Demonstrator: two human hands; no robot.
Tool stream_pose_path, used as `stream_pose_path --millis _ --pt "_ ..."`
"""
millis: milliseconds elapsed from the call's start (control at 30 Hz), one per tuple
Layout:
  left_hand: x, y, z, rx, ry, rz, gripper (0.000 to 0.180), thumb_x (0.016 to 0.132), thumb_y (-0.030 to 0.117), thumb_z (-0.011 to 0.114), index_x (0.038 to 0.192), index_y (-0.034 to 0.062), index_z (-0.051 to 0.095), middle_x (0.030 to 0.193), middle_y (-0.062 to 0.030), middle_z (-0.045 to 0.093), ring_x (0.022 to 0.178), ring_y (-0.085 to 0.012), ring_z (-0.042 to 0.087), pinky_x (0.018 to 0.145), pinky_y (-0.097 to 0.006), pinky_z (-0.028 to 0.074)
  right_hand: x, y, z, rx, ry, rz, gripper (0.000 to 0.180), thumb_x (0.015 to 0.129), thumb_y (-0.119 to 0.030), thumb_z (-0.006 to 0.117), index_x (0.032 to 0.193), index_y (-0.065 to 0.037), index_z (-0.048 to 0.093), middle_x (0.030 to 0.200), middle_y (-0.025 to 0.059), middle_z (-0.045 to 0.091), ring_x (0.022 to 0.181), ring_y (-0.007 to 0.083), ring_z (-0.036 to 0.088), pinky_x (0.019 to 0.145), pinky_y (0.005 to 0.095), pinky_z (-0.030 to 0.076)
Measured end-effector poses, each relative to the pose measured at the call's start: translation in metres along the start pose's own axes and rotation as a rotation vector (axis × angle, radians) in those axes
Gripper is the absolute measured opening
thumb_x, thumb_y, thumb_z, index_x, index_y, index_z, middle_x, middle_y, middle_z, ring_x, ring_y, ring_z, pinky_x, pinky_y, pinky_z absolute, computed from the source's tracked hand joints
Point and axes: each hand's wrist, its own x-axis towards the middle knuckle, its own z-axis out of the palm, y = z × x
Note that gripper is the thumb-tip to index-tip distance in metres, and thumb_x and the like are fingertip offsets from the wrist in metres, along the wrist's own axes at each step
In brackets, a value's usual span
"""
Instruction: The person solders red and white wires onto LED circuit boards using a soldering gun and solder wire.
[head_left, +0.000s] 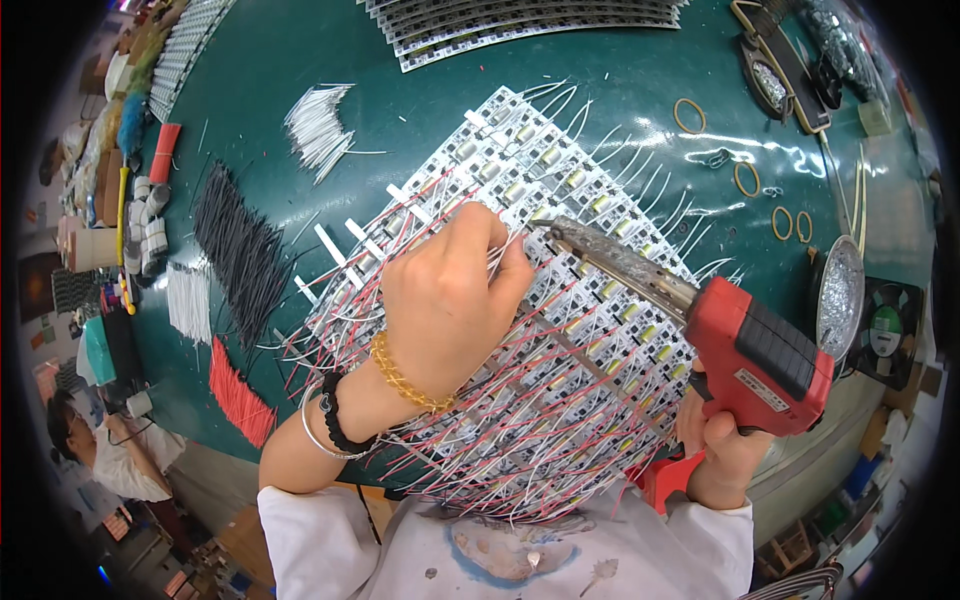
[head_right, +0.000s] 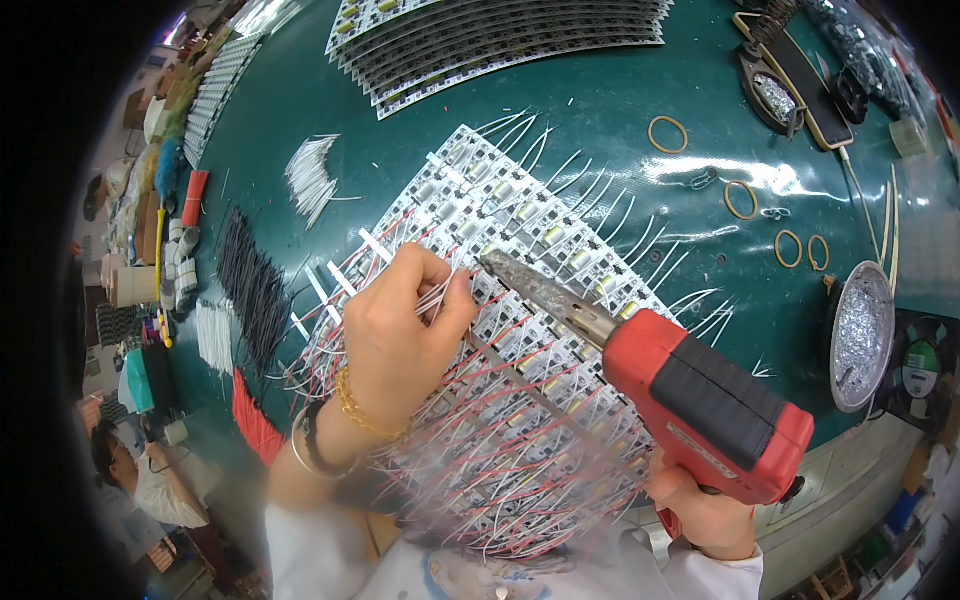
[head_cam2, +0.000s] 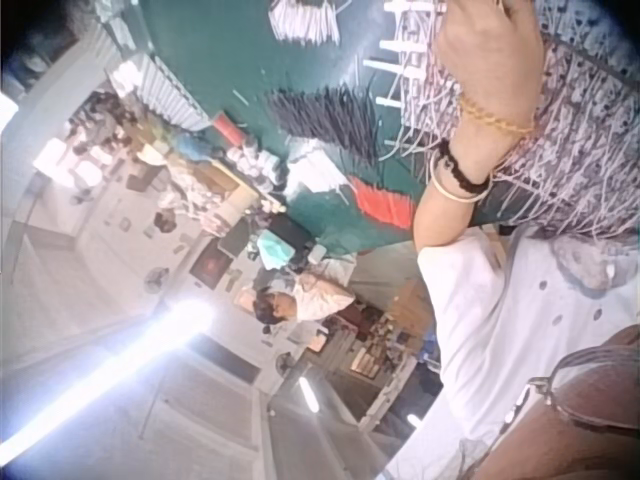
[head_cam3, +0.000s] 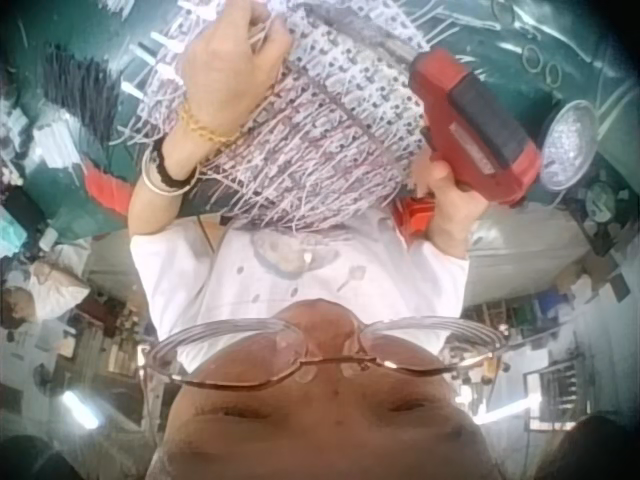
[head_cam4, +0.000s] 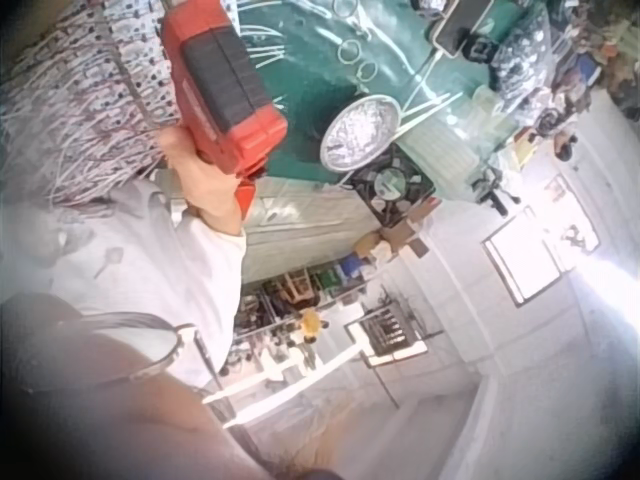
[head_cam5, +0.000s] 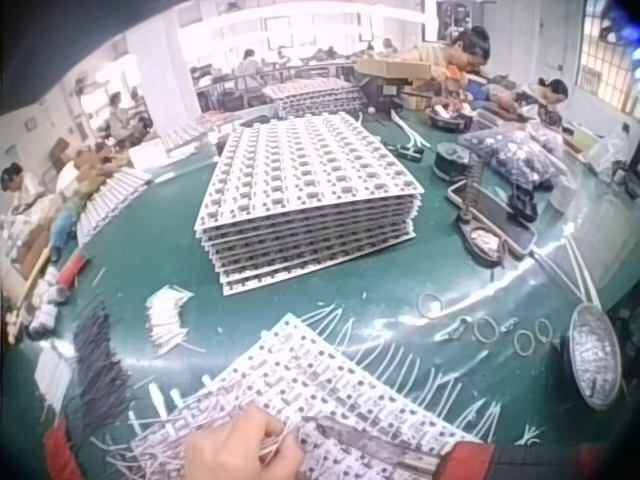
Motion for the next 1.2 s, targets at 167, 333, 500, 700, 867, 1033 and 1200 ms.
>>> stream_pose_path --millis 167,333,500,700,867,1033,1200 --pt "0.002 0.002 -0.001 -0.010 -0.008 -0.009 0.017 0.073 0.008 0.066 0.074 0.0059 0.049 0.059 -0.0064 0.056 0.046 -0.0222 0.055 0.040 -0.033 0.040 0.004 0.003 -0.003 0.000 -0.032 -0.073 0.069 0.070 -0.023 0.080 0.124 0.000 0.043 0.065 0.0024 0.053 0.050 0.0085 0.047 0.045 0.0246 0.035" --pt "0.002 0.002 0.000 0.000 -0.005 -0.004 0.017 0.073 0.007 0.067 0.074 0.0055 0.050 0.059 -0.0067 0.056 0.046 -0.0224 0.055 0.041 -0.032 0.040 0.003 0.006 -0.005 0.045 -0.072 -0.161 0.068 0.072 -0.022 0.078 0.126 0.000 0.041 0.066 0.0032 0.054 0.047 0.0084 0.046 0.042 0.0241 0.034" --pt "0.001 0.002 -0.002 0.019 -0.013 0.012 0.017 0.074 0.008 0.067 0.075 0.0051 0.051 0.060 -0.0079 0.057 0.048 -0.0245 0.056 0.043 -0.034 0.042 -0.001 0.006 -0.010 0.106 -0.088 -0.232 0.069 0.075 -0.021 0.076 0.127 0.001 0.037 0.063 0.0040 0.051 0.042 0.0103 0.045 0.039 0.0238 0.034" --pt "0.001 0.003 -0.013 0.016 -0.067 -0.009 0.014 0.079 0.009 0.064 0.076 0.0035 0.052 0.060 -0.0097 0.058 0.050 -0.0275 0.056 0.046 -0.035 0.043 -0.007 0.006 -0.010 -0.056 0.046 -0.369 0.074 0.081 -0.045 0.064 0.114 0.015 0.038 0.047 0.0023 0.045 0.035 0.0099 0.042 0.037 0.0231 0.035" --pt "0.009 0.009 -0.061 0.148 -0.043 -0.011 0.007 0.084 0.007 0.059 0.081 0.0024 0.055 0.063 -0.0116 0.060 0.050 -0.0282 0.056 0.046 -0.033 0.043 -0.015 0.008 -0.025 -0.040 0.090 -0.387 0.074 0.081 -0.047 0.062 0.115 0.015 0.037 0.046 0.0017 0.045 0.035 0.0097 0.042 0.037 0.0225 0.034" --pt "0.006 0.037 -0.050 -0.149 -0.092 -0.168 0.003 0.084 0.005 0.059 0.083 0.0031 0.057 0.063 -0.0126 0.061 0.050 -0.0258 0.058 0.044 -0.031 0.040 -0.012 0.010 -0.026 -0.038 0.079 -0.379 0.075 0.082 -0.048 0.060 0.116 0.015 0.037 0.045 0.0007 0.044 0.035 0.0095 0.041 0.037 0.0217 0.033" --pt "-0.001 0.019 -0.014 -0.269 -0.171 -0.133 0.008 0.082 0.007 0.060 0.078 0.0035 0.054 0.060 -0.0101 0.060 0.048 -0.0257 0.058 0.042 -0.032 0.040 -0.014 0.008 -0.009 -0.163 0.063 -0.384 0.077 0.079 -0.051 0.062 0.113 0.015 0.039 0.044 -0.0001 0.043 0.034 0.0091 0.040 0.036 0.0217 0.032"
